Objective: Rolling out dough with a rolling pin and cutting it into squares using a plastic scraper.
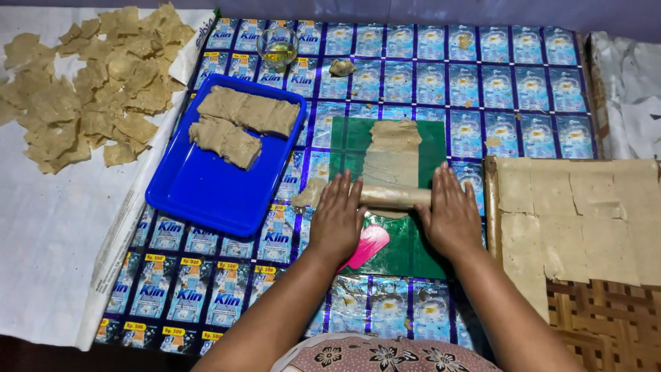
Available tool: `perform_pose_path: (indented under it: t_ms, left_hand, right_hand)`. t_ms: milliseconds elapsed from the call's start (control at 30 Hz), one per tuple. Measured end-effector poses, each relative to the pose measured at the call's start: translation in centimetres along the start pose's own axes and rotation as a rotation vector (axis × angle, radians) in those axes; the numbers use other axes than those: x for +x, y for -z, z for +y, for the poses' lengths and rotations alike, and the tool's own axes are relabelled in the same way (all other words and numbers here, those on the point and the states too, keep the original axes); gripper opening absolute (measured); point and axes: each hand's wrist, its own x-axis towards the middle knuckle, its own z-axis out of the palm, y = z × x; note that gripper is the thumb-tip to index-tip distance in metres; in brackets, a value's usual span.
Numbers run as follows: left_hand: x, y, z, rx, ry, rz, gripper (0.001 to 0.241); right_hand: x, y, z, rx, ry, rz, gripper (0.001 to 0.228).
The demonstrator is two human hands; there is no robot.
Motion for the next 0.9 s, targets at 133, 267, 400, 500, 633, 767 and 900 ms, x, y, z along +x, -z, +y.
perform_pose_path:
  t_ms: [133,267,400,500,633,767,900]
  left_hand:
    - [2.9,-0.4,-0.4,0.009,0.022,0.044,0.060]
    - [0.6,-0.1,-0.2,0.029,0.020,0.019,0.061]
    - [-3.7,1.0,0.8,0.024,-0.039,-0.015,0.068]
    - [-4.3,1.0,1.1,0.004,-0.017,-0.041,0.069]
    - [-1.0,0.5,0.6,-0.019,-0.001,-0.018,0.070]
    - [3.3,-0.1,-0.7,0.040,0.002,-0.003,0.068]
    - [8.1,-0.5,-1.9,0.019,0.028,0.044,0.062]
  right_hand:
    - [3.0,-0.5,0.8,-0.059,-0.066,-0.056,0.076]
    - [0.6,-0.9,0.5,-0.080,-0.051,-0.053,0.078]
    - [-4.2,-0.3,-1.1,-0.007,0.003,0.008,0.084]
    - [-5.0,-0.2,-1.5,-0.009,0.027,0.065,0.086]
    - [-1.7,-0.8,-0.2,-0.009,-0.005,0.040,0.083]
    - [3.2,-1.7,1.4,-0.080,-0.037,0.044,0.078]
    - [8.0,-1.5,2.6,-0.071,-0.081,-0.031,0.071]
